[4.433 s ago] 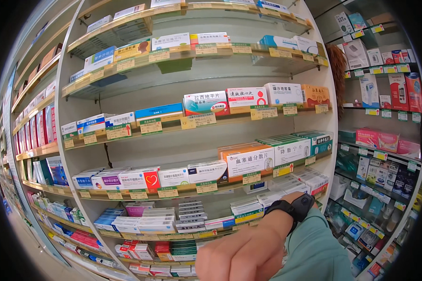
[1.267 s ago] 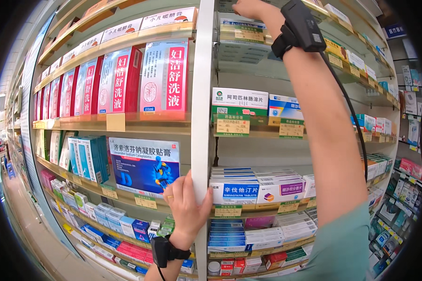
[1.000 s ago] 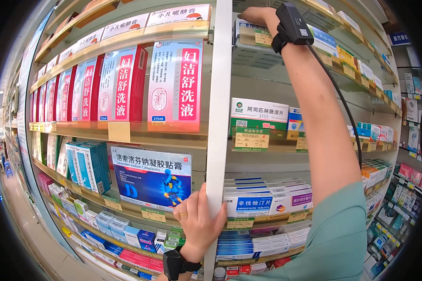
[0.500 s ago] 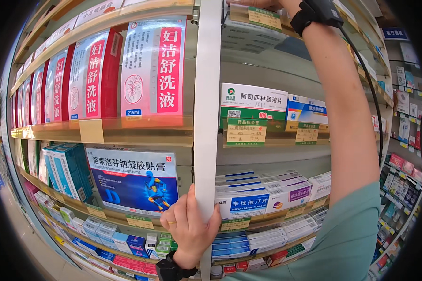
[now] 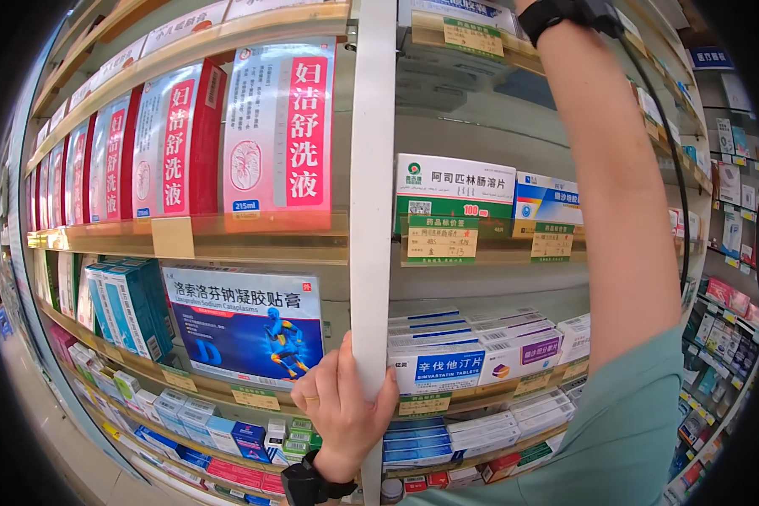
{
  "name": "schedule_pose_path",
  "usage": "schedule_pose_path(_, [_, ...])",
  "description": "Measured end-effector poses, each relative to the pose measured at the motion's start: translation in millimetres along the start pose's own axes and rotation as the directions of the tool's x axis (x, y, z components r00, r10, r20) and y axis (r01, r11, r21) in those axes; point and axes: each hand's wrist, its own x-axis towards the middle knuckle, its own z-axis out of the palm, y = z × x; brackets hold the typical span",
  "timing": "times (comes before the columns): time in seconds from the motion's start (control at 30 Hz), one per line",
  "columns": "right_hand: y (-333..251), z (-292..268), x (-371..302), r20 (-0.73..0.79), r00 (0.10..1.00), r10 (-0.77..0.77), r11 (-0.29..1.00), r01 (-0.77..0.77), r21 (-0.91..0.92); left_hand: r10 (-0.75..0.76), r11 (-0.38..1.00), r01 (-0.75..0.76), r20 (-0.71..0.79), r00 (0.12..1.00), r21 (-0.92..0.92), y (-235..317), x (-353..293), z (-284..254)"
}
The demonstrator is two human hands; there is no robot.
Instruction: The recorder organizes medication boxes by taking them from a counter and placing them onto pharmacy shelves.
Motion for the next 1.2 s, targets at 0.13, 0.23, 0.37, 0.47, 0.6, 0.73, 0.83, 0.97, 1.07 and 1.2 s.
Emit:
schedule_pose_path(0.13, [7,5,12,-0.009,1.000,0.019,1.000,-0.019,-0.017,0.044,0.999,-0.044,-0.013,0.999,0.021,-2,3,-1])
schedule_pose_path(0.23, [7,8,17,-0.018,0.999,0.027,0.999,-0.027,-0.025,0.013,1.000,-0.013,0.009,1.000,-0.009,-2,1,-2])
schedule_pose_path(0.37, [8,11,19,-0.023,0.999,0.040,0.999,-0.041,-0.030,-0.017,0.998,0.020,0.041,0.999,-0.064,-1,-1,-1])
schedule_pose_path(0.47, [9,9,17,-0.031,0.998,0.047,0.998,-0.048,-0.030,0.031,0.999,-0.031,-0.009,0.999,0.009,-4,2,0])
schedule_pose_path(0.6, [10,5,11,-0.034,0.998,0.057,0.998,-0.058,-0.024,0.037,0.999,-0.037,-0.013,0.999,0.014,-4,3,1])
schedule_pose_path(0.73, [11,4,6,-0.022,0.999,0.049,0.999,-0.050,-0.023,0.033,0.999,-0.032,-0.006,0.999,0.025,-4,1,0])
schedule_pose_path(0.83, [14,5,6,-0.019,0.998,0.058,0.998,-0.058,-0.029,0.041,0.999,-0.041,-0.008,0.999,0.037,-4,1,1])
schedule_pose_path(0.97, [17,6,8,-0.022,0.998,0.061,0.997,-0.062,-0.050,0.046,0.998,-0.045,-0.020,0.999,0.040,-4,2,1])
schedule_pose_path(1.07, [16,4,8,-0.024,0.997,0.067,0.995,-0.069,-0.068,0.062,0.996,-0.060,-0.021,0.998,0.059,-5,3,1])
schedule_pose_path(1.2, [13,5,4,-0.012,0.998,0.067,0.995,-0.068,-0.076,0.049,0.997,-0.049,-0.013,0.999,0.057,-4,1,0])
